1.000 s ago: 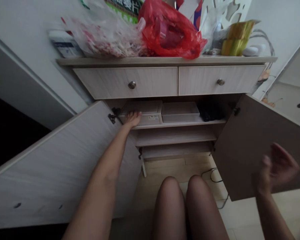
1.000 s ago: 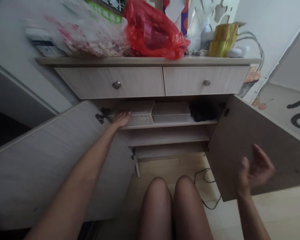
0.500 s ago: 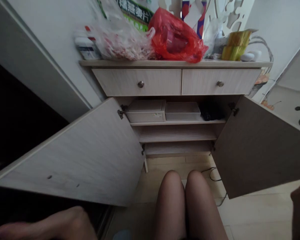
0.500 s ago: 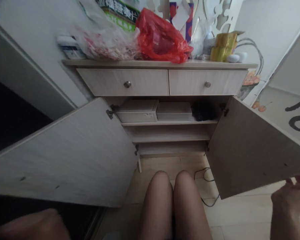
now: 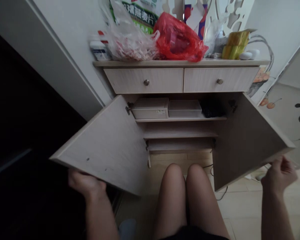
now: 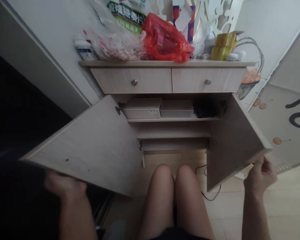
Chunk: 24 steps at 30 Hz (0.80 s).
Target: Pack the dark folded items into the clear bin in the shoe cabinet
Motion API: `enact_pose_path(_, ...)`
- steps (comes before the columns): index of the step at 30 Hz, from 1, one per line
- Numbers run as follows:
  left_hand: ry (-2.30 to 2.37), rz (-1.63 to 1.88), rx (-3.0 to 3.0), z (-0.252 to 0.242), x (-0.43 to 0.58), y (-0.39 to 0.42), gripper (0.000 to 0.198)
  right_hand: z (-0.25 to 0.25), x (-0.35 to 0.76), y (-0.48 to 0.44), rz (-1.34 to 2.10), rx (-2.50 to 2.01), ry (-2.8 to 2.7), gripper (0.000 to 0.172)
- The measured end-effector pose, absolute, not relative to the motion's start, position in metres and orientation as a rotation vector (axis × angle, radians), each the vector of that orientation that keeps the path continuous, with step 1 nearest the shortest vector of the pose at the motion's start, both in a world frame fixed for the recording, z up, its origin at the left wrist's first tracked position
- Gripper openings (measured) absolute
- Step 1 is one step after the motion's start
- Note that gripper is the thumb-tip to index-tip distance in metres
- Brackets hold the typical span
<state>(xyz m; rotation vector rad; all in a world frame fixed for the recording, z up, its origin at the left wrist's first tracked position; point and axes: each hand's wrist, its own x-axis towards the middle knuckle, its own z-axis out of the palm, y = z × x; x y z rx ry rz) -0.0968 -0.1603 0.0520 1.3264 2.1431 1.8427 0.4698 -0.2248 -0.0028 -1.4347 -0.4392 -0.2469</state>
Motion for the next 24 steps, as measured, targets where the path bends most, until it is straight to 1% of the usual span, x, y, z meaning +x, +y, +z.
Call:
enact_pose_path(2,2.037,2.187,0.949,0.027,-0.084,-0.16,0.052,-0.008,0.449,-0.223,-0.174,-1.478,-0.539,0.043)
enact_pose_path(4,1.962,2.301,0.855,0.007,-0.063,-0.159,0.047,-0.007,0.43,-0.218,-0.079,-1.497,-0.662,0.048)
enact_pose_path(6,1.901,2.248,1.008,-0.004,-0.037,-0.155,0.044,-0.001,0.411,-0.208,-0.022,-1.466,-0.794,0.047)
enact_pose_path(10,1.649,1.987,1.308,-0.008,0.021,-0.13,0.043,0.013,0.372,-0.174,0.049,-1.355,-1.005,0.043)
enact_pose_path(15,1.361,1.82,1.31,0.0,0.083,-0.068,0.039,0.02,0.329,-0.117,0.159,-1.284,-1.132,0.043)
enact_pose_path(20,1.295,1.75,1.398,0.006,0.117,-0.02,0.027,0.028,0.297,-0.064,0.204,-1.341,-1.178,0.046)
enact_pose_path(24,1.341,1.72,1.471,0.011,0.128,0.001,0.02,0.031,0.281,-0.037,0.103,-1.459,-1.192,0.041)
